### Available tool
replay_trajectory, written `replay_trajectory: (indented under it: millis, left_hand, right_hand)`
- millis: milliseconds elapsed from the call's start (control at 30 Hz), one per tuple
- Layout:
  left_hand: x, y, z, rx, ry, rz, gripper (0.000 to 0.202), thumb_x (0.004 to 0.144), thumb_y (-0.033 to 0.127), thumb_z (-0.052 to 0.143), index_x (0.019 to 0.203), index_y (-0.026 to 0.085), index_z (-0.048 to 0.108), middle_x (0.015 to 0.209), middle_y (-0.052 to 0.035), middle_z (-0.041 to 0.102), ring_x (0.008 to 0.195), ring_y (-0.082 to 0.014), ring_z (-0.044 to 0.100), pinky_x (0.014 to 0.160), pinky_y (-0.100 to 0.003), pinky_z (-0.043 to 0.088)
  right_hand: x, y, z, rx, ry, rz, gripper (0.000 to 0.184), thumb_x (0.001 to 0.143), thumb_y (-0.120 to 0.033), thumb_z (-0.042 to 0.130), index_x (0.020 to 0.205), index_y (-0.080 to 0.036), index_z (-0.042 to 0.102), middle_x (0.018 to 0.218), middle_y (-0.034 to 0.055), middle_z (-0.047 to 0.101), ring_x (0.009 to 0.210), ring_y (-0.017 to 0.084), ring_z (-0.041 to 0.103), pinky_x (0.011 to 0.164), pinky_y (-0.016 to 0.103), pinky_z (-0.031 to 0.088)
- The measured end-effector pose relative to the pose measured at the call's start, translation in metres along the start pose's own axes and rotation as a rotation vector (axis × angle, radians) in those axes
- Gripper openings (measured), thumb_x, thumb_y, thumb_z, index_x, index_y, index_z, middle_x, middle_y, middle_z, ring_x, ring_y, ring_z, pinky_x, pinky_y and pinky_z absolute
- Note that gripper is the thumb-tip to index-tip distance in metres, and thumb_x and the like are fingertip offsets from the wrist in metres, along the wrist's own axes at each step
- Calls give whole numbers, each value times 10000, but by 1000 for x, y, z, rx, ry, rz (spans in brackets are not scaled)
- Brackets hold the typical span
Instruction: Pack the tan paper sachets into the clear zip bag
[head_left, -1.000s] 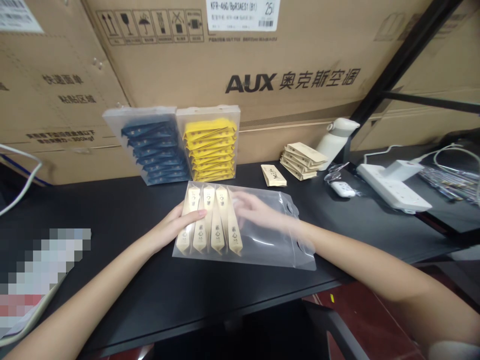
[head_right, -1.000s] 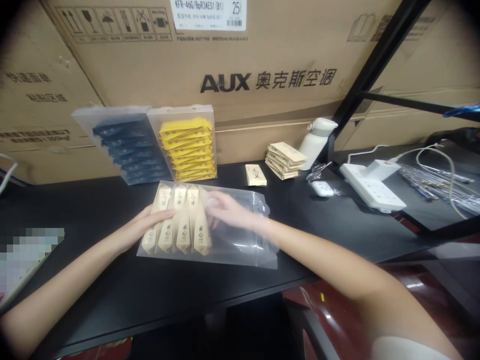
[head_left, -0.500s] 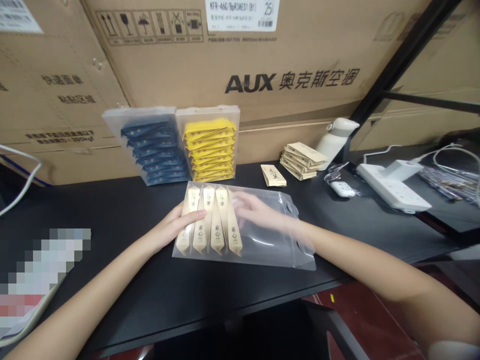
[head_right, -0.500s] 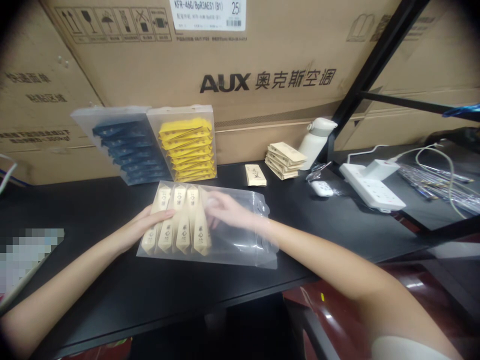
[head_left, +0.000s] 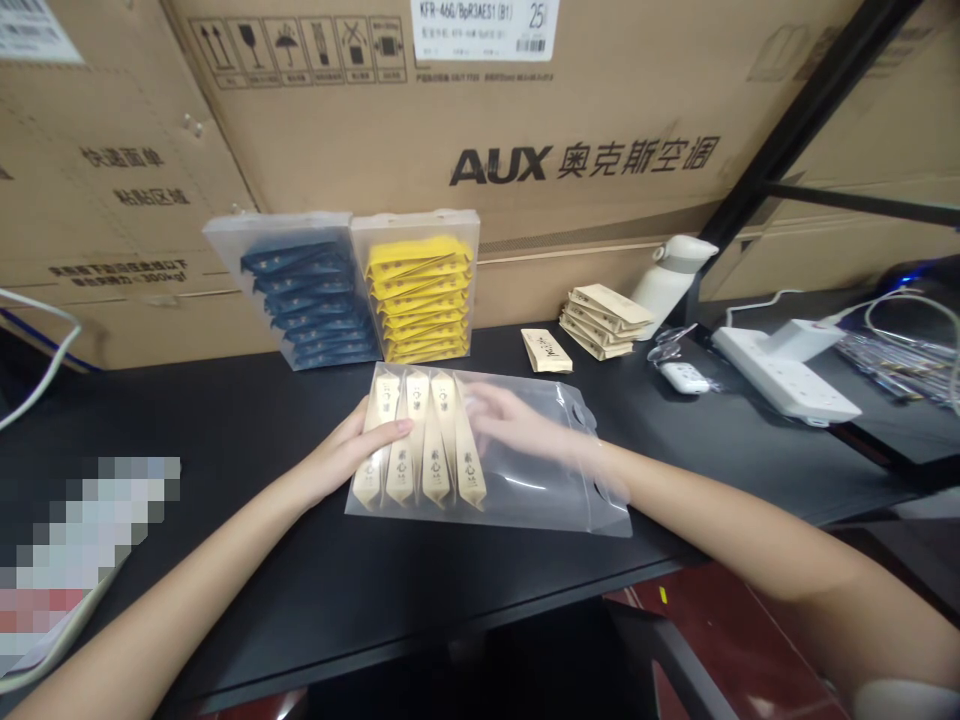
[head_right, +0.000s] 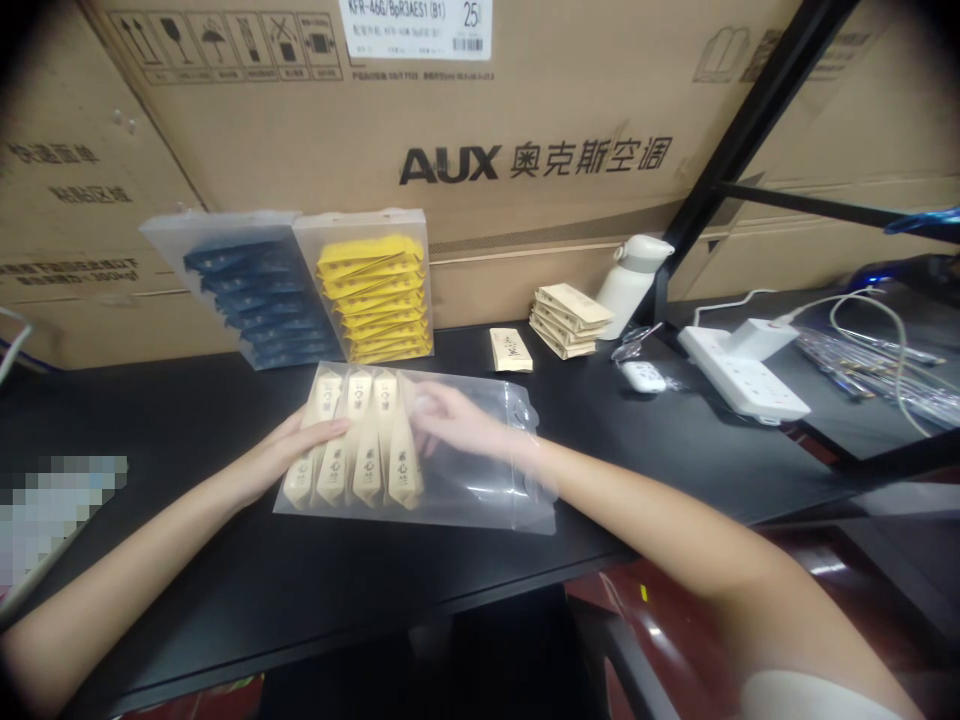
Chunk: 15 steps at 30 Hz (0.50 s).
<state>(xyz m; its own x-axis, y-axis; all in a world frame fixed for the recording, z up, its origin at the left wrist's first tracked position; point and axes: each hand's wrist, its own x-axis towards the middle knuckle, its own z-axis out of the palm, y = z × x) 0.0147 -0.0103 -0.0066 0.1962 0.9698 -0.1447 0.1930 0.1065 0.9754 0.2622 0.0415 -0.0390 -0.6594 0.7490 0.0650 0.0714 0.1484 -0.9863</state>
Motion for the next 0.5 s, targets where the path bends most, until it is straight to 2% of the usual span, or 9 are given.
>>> replay_trajectory:
  millis: [200, 400, 500]
  left_hand:
    - [0, 1, -1, -11, -41, 34, 595, 813, 475, 728, 1334, 225, 589, 1441, -103, 605, 1333, -389, 528, 1032, -457, 504]
    - [-1, 2, 0, -12, -53, 30, 630, 813, 477, 729, 1369, 228, 569, 1401, -109, 636, 1321, -390, 540, 1045, -472, 488]
    - [-1, 2, 0, -11, -61, 36, 643, 814, 482, 726, 1378, 219, 564, 1354, -114, 669, 1319, -389, 542, 1042, -471, 491]
  right_hand:
    - [-1, -3, 1, -15, 6, 17, 271, 943, -269, 572, 1200, -181, 574, 920, 46, 699, 643, 125, 679, 571, 261, 595]
    - [0, -2, 0, -22, 1, -6, 283, 940, -304, 585, 1192, -178, 579, 1036, 76, 690, 690, 130, 684, 578, 265, 603]
    - [1, -1, 0, -24, -7, -23, 269, 941, -315, 583, 1172, -176, 582, 1031, 73, 686, 676, 124, 681, 570, 257, 599]
